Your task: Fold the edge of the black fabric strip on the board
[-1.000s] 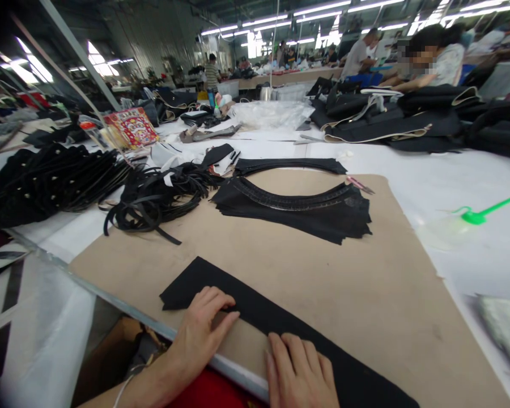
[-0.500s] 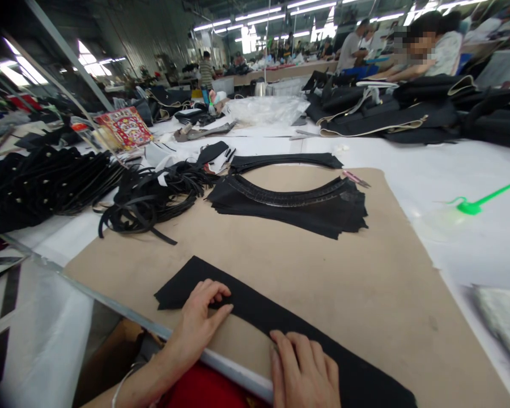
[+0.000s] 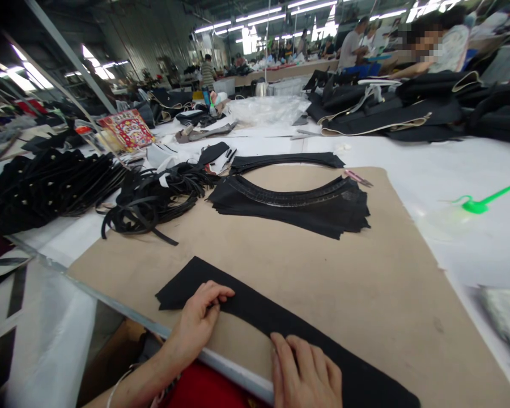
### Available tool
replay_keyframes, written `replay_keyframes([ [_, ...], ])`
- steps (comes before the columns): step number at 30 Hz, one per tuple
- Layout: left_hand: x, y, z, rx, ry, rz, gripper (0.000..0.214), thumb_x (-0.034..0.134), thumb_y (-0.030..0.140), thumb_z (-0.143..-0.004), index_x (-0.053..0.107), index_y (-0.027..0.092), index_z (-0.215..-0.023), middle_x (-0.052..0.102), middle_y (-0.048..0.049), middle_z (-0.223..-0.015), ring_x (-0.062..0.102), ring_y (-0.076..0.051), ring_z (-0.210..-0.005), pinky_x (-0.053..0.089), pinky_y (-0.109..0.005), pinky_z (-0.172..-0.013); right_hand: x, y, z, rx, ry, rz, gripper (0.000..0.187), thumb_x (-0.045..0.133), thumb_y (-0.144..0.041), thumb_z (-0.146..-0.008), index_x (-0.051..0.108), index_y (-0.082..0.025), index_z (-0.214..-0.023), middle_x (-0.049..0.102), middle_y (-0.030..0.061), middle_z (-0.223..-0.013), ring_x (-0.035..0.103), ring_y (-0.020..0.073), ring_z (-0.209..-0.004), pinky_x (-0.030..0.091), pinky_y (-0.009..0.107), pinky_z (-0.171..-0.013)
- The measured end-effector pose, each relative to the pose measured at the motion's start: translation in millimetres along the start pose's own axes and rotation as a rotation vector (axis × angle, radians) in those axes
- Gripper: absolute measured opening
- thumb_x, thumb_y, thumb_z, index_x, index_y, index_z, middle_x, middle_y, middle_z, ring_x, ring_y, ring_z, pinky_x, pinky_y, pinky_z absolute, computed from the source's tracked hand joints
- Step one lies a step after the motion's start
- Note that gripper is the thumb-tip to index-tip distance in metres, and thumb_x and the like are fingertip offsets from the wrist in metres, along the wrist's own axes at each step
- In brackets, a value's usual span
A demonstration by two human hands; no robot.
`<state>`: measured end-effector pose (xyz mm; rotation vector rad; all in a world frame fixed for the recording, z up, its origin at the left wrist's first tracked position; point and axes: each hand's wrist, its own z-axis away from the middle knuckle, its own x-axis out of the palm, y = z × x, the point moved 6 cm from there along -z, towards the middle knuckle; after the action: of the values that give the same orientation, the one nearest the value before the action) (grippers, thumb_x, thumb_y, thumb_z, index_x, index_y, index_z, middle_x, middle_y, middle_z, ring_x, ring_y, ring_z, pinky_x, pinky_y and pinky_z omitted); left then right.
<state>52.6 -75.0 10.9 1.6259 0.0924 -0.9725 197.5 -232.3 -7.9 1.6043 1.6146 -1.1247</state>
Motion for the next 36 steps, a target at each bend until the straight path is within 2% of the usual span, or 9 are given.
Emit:
replay_keyframes([
  [2, -0.4, 1.8, 0.2, 0.005, 0.012, -0.011, 0.039, 0.042, -0.001, -0.073, 0.065, 0.021, -0.096, 0.059, -0.0026, -0.087, 0.056, -0.019, -0.087, 0.045, -0.035, -0.081, 0.0, -0.6, -0.3, -0.007, 0.0, 0.005, 0.025, 0.05, -0.022, -0.092, 0.063, -0.024, -0.113, 0.067, 0.0019, -0.091, 0.059, 0.0177, -0.08, 0.036, 0.034, -0.075],
  [5, 1.0, 1.9, 0.2, -0.035, 0.019, -0.092, 0.029, 0.056, 0.007, -0.072, 0.065, 0.021, -0.097, 0.059, -0.0019, -0.086, 0.054, -0.022, -0.085, 0.044, -0.037, -0.079, -0.3, -1.1, 0.1, -0.016, 0.006, 0.002, 0.026, 0.05, -0.022, -0.091, 0.063, -0.024, -0.113, 0.067, 0.0023, -0.091, 0.059, 0.0179, -0.08, 0.036, 0.034, -0.075],
  [11, 7.1, 7.8, 0.6, 0.004, -0.005, -0.069, 0.045, 0.044, -0.004, -0.069, 0.064, 0.021, -0.101, 0.059, -0.002, -0.088, 0.054, -0.02, -0.088, 0.042, -0.036, -0.082, -1.7, -1.0, 1.1, -0.006, 0.006, -0.011, 0.027, 0.051, -0.022, -0.091, 0.063, -0.024, -0.115, 0.067, 0.0021, -0.092, 0.059, 0.018, -0.081, 0.036, 0.035, -0.077],
  [14, 9.3, 10.5, 0.8, -0.051, -0.007, -0.155, 0.031, 0.057, 0.008, -0.074, 0.063, 0.021, -0.102, 0.057, -0.0022, -0.088, 0.052, -0.023, -0.086, 0.04, -0.039, -0.081, -1.3, -0.8, 1.2, 0.003, -0.009, -0.021, 0.028, 0.052, -0.022, -0.09, 0.062, -0.025, -0.115, 0.067, 0.002, -0.094, 0.06, 0.0183, -0.083, 0.036, 0.035, -0.078],
  [16, 10.6, 11.5, 0.6, -0.08, -0.013, -0.206, 0.029, 0.061, 0.01, -0.074, 0.063, 0.022, -0.101, 0.056, -0.0015, -0.086, 0.051, -0.023, -0.085, 0.039, -0.04, -0.08, -1.6, -0.7, 1.1, 0.009, -0.003, -0.026, 0.027, 0.052, -0.022, -0.09, 0.063, -0.025, -0.115, 0.067, 0.0019, -0.093, 0.06, 0.0183, -0.083, 0.036, 0.035, -0.078],
  [21, 12.5, 11.5, -0.9, -0.043, -0.054, -0.141, 0.048, 0.042, -0.007, -0.069, 0.062, 0.024, -0.101, 0.056, 0.0001, -0.084, 0.052, -0.02, -0.086, 0.038, -0.034, -0.078, -2.4, -1.5, 1.0, 0.009, 0.015, -0.022, 0.026, 0.052, -0.021, -0.09, 0.063, -0.024, -0.114, 0.067, 0.0021, -0.092, 0.06, 0.0181, -0.082, 0.036, 0.035, -0.078],
  [27, 13.6, 13.0, -1.0, -0.097, -0.032, -0.203, 0.03, 0.058, 0.009, -0.074, 0.062, 0.025, -0.099, 0.056, 0.0007, -0.082, 0.052, -0.022, -0.084, 0.037, -0.035, -0.076, -2.9, -1.8, 1.1, 0.014, 0.009, -0.026, 0.026, 0.052, -0.022, -0.091, 0.063, -0.025, -0.114, 0.068, 0.0027, -0.093, 0.06, 0.0185, -0.083, 0.036, 0.035, -0.079],
  [33, 15.0, 9.4, 0.0, -0.048, -0.022, -0.174, 0.048, 0.041, -0.005, -0.069, 0.063, 0.026, -0.099, 0.059, -0.0001, -0.085, 0.054, -0.021, -0.087, 0.039, -0.037, -0.079, -3.4, -2.6, 1.0, 0.02, 0.016, -0.026, 0.026, 0.051, -0.022, -0.091, 0.063, -0.025, -0.114, 0.068, 0.0025, -0.092, 0.06, 0.0189, -0.082, 0.036, 0.036, -0.079],
  [36, 14.0, 13.1, 6.6, 0.037, 0.017, -0.176, 0.048, 0.036, -0.004, -0.076, 0.063, 0.023, -0.104, 0.062, -0.0039, -0.097, 0.055, -0.022, -0.094, 0.043, -0.039, -0.082, -4.6, -3.1, -0.7, 0.04, 0.022, -0.036, 0.026, 0.051, -0.022, -0.092, 0.063, -0.024, -0.115, 0.068, 0.0029, -0.092, 0.059, 0.0193, -0.083, 0.036, 0.036, -0.079],
])
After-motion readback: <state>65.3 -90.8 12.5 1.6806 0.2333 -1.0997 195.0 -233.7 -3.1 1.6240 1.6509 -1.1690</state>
